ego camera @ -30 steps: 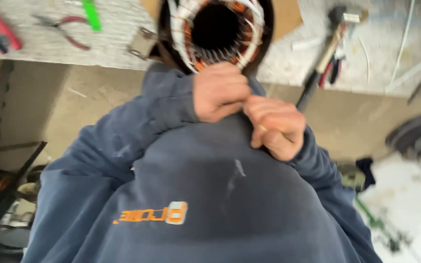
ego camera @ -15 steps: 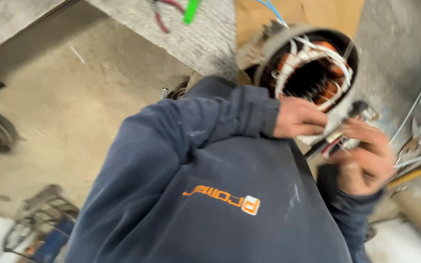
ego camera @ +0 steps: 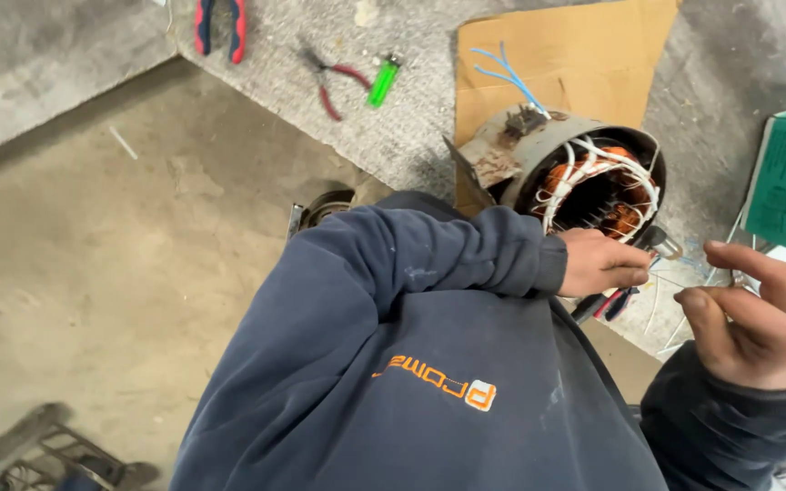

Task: Manually winding and lacing wire coils onto an electric motor stator.

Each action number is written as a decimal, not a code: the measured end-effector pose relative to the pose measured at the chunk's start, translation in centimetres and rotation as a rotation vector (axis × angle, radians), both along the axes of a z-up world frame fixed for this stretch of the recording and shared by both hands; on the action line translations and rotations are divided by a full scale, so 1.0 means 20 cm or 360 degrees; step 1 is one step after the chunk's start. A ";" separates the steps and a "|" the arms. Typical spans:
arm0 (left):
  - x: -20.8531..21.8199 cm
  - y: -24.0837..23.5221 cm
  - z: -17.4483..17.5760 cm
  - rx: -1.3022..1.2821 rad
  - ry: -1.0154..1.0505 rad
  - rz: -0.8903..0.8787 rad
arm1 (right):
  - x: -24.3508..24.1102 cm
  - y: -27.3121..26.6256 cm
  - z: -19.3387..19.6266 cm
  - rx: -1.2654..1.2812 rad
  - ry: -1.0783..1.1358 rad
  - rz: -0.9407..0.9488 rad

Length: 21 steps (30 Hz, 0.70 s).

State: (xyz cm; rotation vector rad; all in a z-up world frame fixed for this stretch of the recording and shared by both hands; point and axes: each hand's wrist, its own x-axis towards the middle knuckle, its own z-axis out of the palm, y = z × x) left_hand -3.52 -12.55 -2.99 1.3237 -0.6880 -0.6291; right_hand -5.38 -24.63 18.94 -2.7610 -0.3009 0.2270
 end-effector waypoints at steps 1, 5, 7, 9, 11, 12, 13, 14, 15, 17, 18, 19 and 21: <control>0.01 0.03 0.01 -0.0001 -0.0005 -0.0013 | 0.02 0.04 0.01 -0.0001 -0.0005 -0.0013; 0.04 0.09 0.04 0.0035 -0.0011 -0.0176 | 0.02 -0.02 0.00 0.0241 -0.0046 -0.0260; 0.04 0.09 0.03 -0.0020 -0.0061 -0.0170 | 0.06 -0.06 0.00 0.0125 -0.0146 -0.0171; 0.04 0.09 0.02 -0.0054 0.0035 -0.0252 | 0.18 0.01 0.03 0.0097 -0.0147 -0.0305; 0.02 0.04 -0.03 -0.0185 0.0216 -0.0231 | 0.37 0.05 0.03 0.0061 -0.0102 -0.0219; 0.00 0.02 -0.06 -0.0306 0.0409 -0.0211 | 0.46 0.08 0.03 0.0036 -0.0044 -0.0134; -0.01 -0.01 -0.08 -0.0324 0.0402 -0.0202 | 0.58 0.12 -0.02 0.0020 -0.0050 -0.0123; -0.02 -0.03 -0.09 -0.0322 0.0549 -0.0234 | 0.70 0.16 -0.06 0.0046 0.0083 0.0036; -0.02 -0.05 -0.12 -0.0315 0.0695 -0.0256 | 0.83 0.21 -0.12 0.0081 0.0214 0.0206; -0.04 -0.09 -0.14 -0.0373 0.0746 -0.0227 | 1.12 0.33 -0.29 -0.0050 0.0315 0.0405; -0.06 -0.11 -0.15 -0.0417 0.0806 -0.0216 | 1.26 0.40 -0.38 -0.0169 0.0420 0.0584; -0.06 -0.12 -0.14 -0.0428 0.0807 -0.0194 | 1.39 0.43 -0.51 -0.0176 0.0424 0.0607; -0.05 -0.14 -0.14 -0.0336 0.0911 -0.0478 | 1.65 0.51 -0.79 -0.0342 0.0284 0.0790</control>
